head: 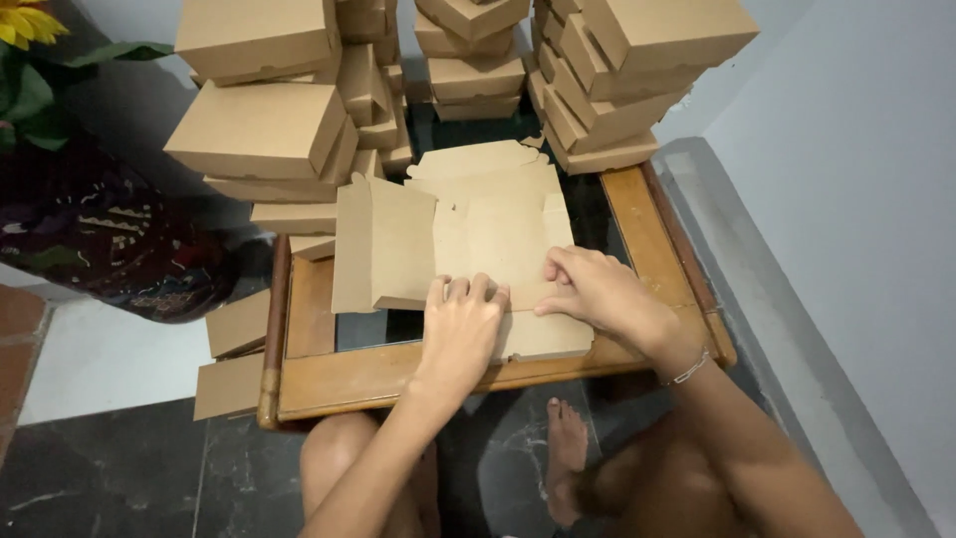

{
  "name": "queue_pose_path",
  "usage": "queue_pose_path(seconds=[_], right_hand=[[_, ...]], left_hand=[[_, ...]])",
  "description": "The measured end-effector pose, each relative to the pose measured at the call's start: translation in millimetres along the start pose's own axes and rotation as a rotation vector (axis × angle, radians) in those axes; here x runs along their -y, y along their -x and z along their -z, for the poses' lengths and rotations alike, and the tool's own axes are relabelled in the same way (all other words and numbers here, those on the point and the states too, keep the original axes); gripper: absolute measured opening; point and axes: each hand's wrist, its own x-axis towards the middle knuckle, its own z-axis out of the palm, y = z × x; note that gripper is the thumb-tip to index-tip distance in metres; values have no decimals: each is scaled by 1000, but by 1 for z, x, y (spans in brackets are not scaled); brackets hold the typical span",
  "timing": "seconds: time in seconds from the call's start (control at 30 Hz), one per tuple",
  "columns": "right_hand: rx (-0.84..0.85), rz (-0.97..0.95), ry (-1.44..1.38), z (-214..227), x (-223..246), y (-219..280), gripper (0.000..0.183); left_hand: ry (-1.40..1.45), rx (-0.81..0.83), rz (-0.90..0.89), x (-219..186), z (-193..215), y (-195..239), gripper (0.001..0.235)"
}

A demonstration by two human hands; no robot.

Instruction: Assembling a cardboard box by folding its flaps and securing the structure.

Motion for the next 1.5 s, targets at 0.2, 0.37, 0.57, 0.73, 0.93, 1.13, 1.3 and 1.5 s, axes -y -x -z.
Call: queue_pose_path(seconds=[0.2,0.37,0.57,0.73,0.93,1.13,1.3,1.5], right_hand=[[28,24,-35,2,-7,-12,44],[46,-17,58,-6,-5,-25,47],[50,-62,226,-13,-4,-39,55],[47,-33,296,-20,7,-47,58],[74,-10,330,-28,15,-57,37],[58,16,323,-35,24,-63,32],[36,59,273,-38,25,-63,31],[9,36,317,-29,27,-54,30]], left_hand=[[-8,-41,-39,-6,0,-2,13],[2,-36,-35,-6,-16,1,14],[4,-69,-26,-14,-19,3,16],[-17,-59,-28,-18,-13,6,13],[3,-82,-13,-16,-4,6,8],[29,-30,28,-15,13,3,18],[31,60,3,-15,22,2,21],[2,-20,-4,-15,2,5,22]])
